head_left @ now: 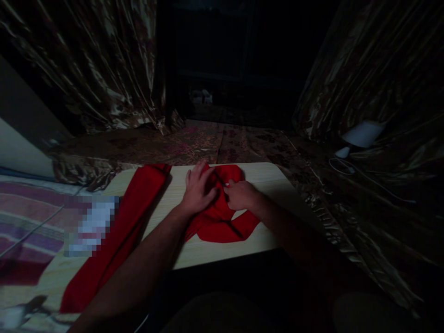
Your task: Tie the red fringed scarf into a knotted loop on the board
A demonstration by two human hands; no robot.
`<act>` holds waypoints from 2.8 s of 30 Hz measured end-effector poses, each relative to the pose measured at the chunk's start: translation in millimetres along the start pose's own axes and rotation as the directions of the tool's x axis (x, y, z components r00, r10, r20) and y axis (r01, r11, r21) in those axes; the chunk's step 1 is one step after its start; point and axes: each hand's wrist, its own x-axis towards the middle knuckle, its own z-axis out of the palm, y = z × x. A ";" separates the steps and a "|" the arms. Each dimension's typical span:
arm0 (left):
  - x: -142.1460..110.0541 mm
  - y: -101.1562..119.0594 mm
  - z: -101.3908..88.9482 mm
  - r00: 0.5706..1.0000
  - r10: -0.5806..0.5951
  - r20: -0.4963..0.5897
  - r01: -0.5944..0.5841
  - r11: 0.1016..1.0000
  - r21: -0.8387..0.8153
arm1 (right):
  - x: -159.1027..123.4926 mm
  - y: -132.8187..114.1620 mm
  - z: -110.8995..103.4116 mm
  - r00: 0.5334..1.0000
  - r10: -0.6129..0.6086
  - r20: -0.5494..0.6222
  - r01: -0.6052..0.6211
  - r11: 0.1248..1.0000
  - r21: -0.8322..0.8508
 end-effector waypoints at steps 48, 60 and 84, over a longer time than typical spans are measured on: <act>-7.8 -27.1 0.6 0.945 0.142 0.295 -0.075 0.971 -0.225 | -50.0 24.1 31.1 0.833 0.486 -0.264 -0.284 0.785 0.551; -7.3 5.6 -17.1 0.922 0.300 0.244 -0.219 0.925 -0.310 | -59.8 19.1 42.5 0.868 0.413 -0.275 -0.151 0.747 0.648; 6.2 23.5 -7.4 0.867 -0.241 0.437 0.331 0.933 -0.143 | -69.4 -44.2 11.5 0.985 0.146 -0.093 -0.049 0.749 0.661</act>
